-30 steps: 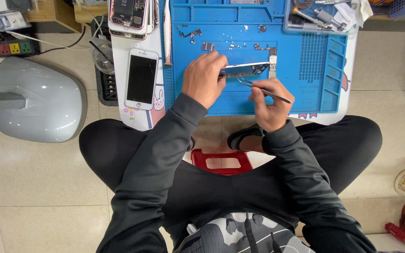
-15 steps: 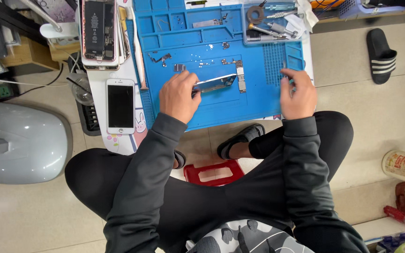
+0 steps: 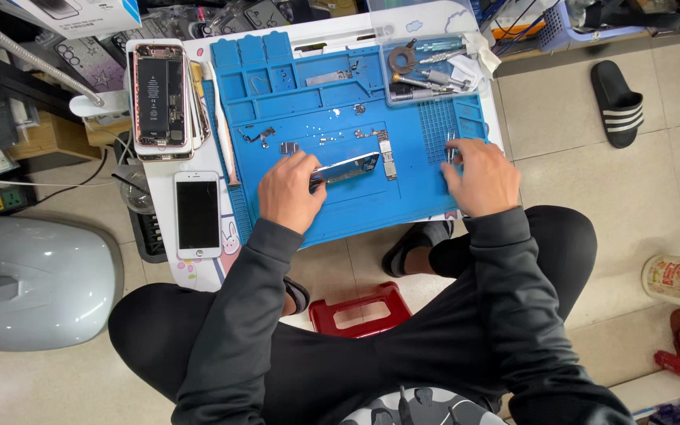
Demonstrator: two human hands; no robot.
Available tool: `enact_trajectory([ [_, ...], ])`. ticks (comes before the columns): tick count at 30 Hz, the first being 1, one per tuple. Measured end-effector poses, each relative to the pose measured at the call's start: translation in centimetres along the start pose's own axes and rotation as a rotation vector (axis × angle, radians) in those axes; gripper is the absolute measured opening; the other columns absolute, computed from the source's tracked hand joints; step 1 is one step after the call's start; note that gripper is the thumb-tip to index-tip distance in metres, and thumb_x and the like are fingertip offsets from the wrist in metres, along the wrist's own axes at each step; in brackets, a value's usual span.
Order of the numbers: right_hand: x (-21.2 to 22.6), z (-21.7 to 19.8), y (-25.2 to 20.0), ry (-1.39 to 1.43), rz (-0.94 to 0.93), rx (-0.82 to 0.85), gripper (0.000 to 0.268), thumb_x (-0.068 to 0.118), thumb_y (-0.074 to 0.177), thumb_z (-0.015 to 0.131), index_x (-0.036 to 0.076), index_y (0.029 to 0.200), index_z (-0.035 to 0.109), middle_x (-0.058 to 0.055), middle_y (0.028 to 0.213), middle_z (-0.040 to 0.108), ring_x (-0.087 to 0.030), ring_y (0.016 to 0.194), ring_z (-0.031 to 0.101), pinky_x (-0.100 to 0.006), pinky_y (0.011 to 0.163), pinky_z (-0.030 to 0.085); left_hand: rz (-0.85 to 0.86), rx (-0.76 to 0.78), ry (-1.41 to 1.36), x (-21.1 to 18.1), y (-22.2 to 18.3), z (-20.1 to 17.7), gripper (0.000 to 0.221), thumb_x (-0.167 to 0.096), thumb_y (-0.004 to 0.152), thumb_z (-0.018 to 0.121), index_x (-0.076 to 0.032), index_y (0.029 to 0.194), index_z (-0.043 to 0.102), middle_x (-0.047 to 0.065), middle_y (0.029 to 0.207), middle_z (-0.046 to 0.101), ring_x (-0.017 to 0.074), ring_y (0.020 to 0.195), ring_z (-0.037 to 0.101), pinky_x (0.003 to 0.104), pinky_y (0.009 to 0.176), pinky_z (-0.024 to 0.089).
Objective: The person is repairing a disassembled smartphone on a blue work mat. They use tweezers to carefully place and adjust small internal components, including a battery and ribbon cables, into the phone's chassis.
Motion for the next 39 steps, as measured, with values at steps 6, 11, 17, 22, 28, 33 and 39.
enact_trajectory([
  [6,-1.2,-3.3,5.9,-0.005,-0.255,-0.213,0.015,0.027,0.109,0.068,0.027,0.121,0.078,0.003,0.099,0.068,-0.021,0.097,0.068,-0.038,0.084,0.060,-0.033,0.029,0.016,-0.1,-0.3,0.1,0.024,-0.008,0.081,0.085,-0.015,0.090,0.063,0.000,0.080,0.055,0.0249,0.083,0.069,0.043,0.071,0.060],
  [11,-2.8,-0.2,11.3,0.173,-0.313,-0.171,0.022,0.028,0.112,0.070,0.015,0.127,0.080,-0.006,0.110,0.062,-0.031,0.099,0.061,-0.048,0.063,0.050,-0.004,-0.044,0.049,0.9,-0.1,1.7,0.024,-0.014,0.084,0.086,-0.010,0.096,0.066,0.006,0.090,0.065,0.0322,0.080,0.063,0.047,0.060,0.052],
  [17,-2.5,2.2,14.1,0.115,-0.369,-0.125,0.022,0.030,0.109,0.078,0.014,0.124,0.082,-0.005,0.111,0.064,-0.031,0.105,0.055,-0.049,0.061,0.052,-0.025,-0.012,0.040,1.3,-0.3,1.4,0.023,-0.015,0.085,0.084,-0.011,0.093,0.063,0.007,0.085,0.060,0.0321,0.077,0.060,0.047,0.055,0.047],
  [22,-1.6,0.3,13.1,0.142,-0.499,-0.188,0.016,0.021,0.110,0.079,0.008,0.118,0.080,-0.011,0.111,0.077,-0.035,0.094,0.056,-0.048,0.077,0.044,-0.033,0.000,0.028,1.5,-0.2,1.7,0.025,-0.015,0.084,0.085,-0.011,0.093,0.062,0.008,0.084,0.060,0.0322,0.075,0.060,0.047,0.054,0.048],
  [28,1.1,-4.8,9.7,0.653,-0.493,-0.236,0.009,-0.007,0.118,0.082,-0.009,0.126,0.079,-0.021,0.110,0.076,-0.027,0.096,0.068,-0.037,0.083,0.055,-0.031,-0.032,-0.027,1.7,-0.2,2.2,0.024,-0.010,0.083,0.084,-0.013,0.094,0.062,0.006,0.082,0.057,0.0325,0.073,0.058,0.049,0.049,0.046],
  [33,5.8,-3.7,6.8,1.122,-0.443,-0.122,0.033,0.022,0.121,0.060,-0.009,0.115,0.067,-0.019,0.094,0.063,-0.020,0.067,0.058,-0.029,0.059,0.043,-0.049,-0.018,-0.134,2.0,-0.3,2.1,0.022,-0.001,0.084,0.078,-0.011,0.096,0.063,0.008,0.085,0.065,0.0357,0.072,0.063,0.049,0.049,0.048],
  [39,14.6,-3.5,4.3,0.955,-0.685,0.006,0.017,0.005,0.114,0.060,-0.002,0.104,0.071,-0.012,0.073,0.069,-0.022,0.056,0.061,-0.033,0.055,0.051,-0.035,0.048,-0.226,2.5,0.0,1.5,0.036,0.002,0.082,0.081,-0.011,0.113,0.069,0.007,0.085,0.070,0.0329,0.084,0.076,0.048,0.066,0.064],
])
Point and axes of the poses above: each hand's wrist, its own y-axis towards the middle knuckle, its own z-axis out of the palm, x = y × z, the point moved 8 cm from there along y, towards the middle knuckle
